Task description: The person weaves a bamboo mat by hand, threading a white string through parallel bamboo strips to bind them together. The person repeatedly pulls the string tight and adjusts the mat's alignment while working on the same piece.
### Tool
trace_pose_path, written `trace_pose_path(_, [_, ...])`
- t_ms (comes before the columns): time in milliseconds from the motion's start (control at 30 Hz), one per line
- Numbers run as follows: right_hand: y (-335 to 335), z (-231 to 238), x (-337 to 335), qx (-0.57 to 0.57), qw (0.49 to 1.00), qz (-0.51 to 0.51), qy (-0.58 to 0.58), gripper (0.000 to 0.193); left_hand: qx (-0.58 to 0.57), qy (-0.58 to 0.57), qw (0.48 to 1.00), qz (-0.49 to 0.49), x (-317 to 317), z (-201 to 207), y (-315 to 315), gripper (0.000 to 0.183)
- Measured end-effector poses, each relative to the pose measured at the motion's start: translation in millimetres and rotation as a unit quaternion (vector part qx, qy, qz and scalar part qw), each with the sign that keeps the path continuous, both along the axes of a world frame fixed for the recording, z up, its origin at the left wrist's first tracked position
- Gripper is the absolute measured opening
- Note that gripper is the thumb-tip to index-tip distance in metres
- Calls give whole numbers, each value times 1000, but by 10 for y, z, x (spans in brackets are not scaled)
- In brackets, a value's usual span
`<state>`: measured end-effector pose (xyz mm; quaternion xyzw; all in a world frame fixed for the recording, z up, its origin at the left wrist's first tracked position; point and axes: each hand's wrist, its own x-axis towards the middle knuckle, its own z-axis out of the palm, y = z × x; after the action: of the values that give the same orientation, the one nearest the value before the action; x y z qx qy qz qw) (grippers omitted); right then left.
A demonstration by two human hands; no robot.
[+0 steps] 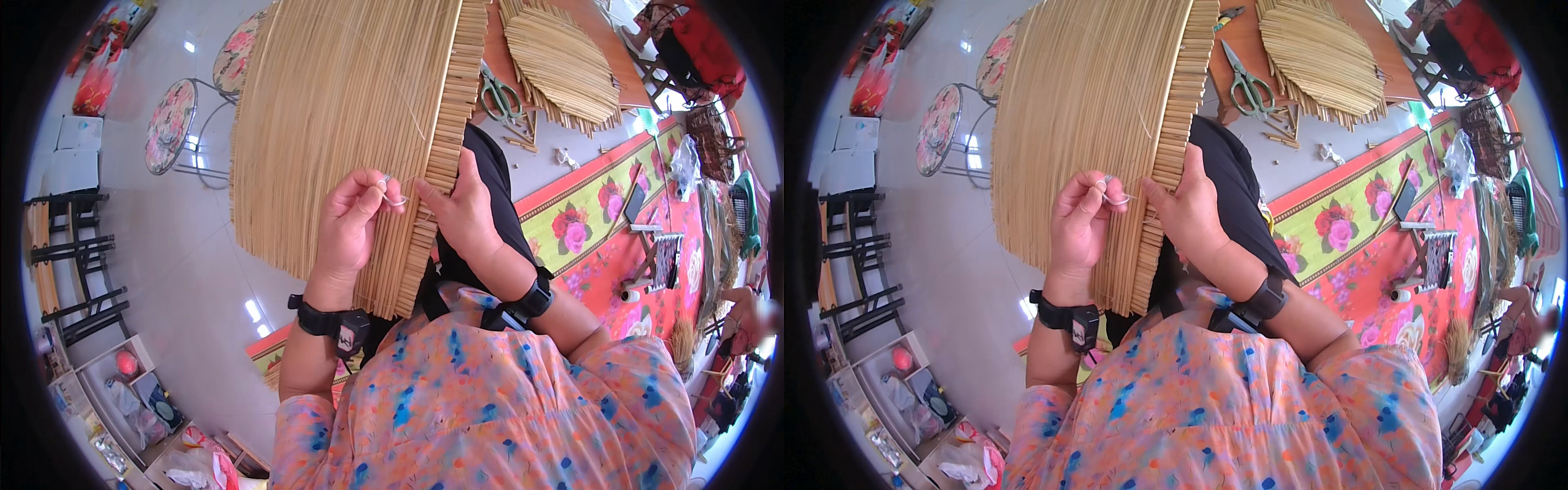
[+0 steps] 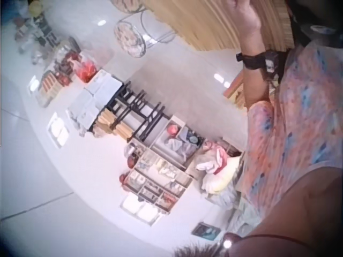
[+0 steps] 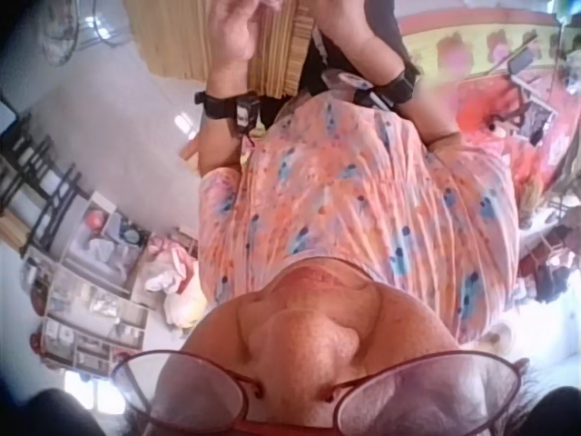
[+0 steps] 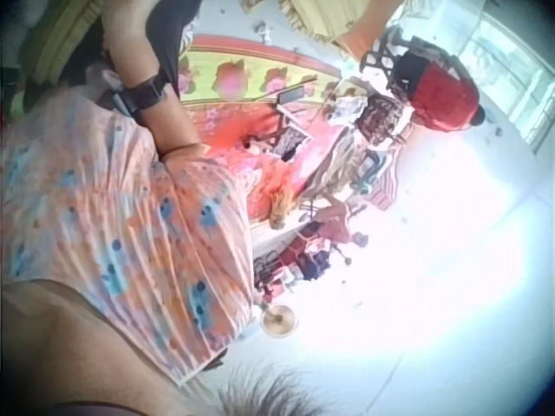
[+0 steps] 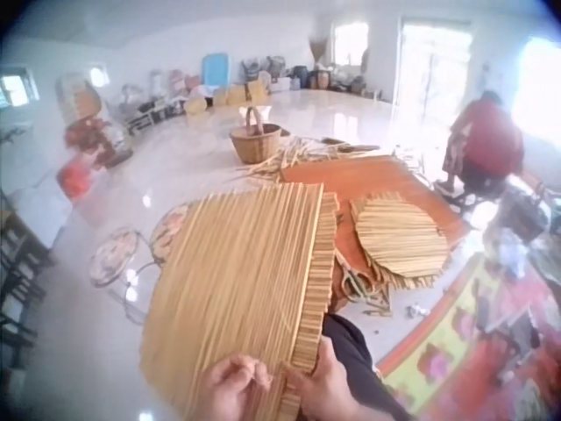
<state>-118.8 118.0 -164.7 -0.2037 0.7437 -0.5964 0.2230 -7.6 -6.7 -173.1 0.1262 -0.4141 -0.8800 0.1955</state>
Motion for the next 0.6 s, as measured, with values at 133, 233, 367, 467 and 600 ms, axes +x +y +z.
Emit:
trace_pose_path(133, [-16,28,-8,17,1000,-8,14,44,-41,46,998,32,10,-113,65,11])
trace_pose_path(233, [-18,-13,-11,22,999,-16,37,45,-31,86,995,29,-11,-138,100,10])
trace_pose_path(367, [-8,-89,-13,18,997,-12,74,47,40,85,994,61,-2,-171,113,11])
trace_pose_path(467, [29,-47,0,-24,998,-7,-50,48,59,117,990,45,3,-173,68,12])
trace_pose_path(600, [200,53,95,-79,973,-17,-216,49,65,131,989,28,10,-203,37,14])
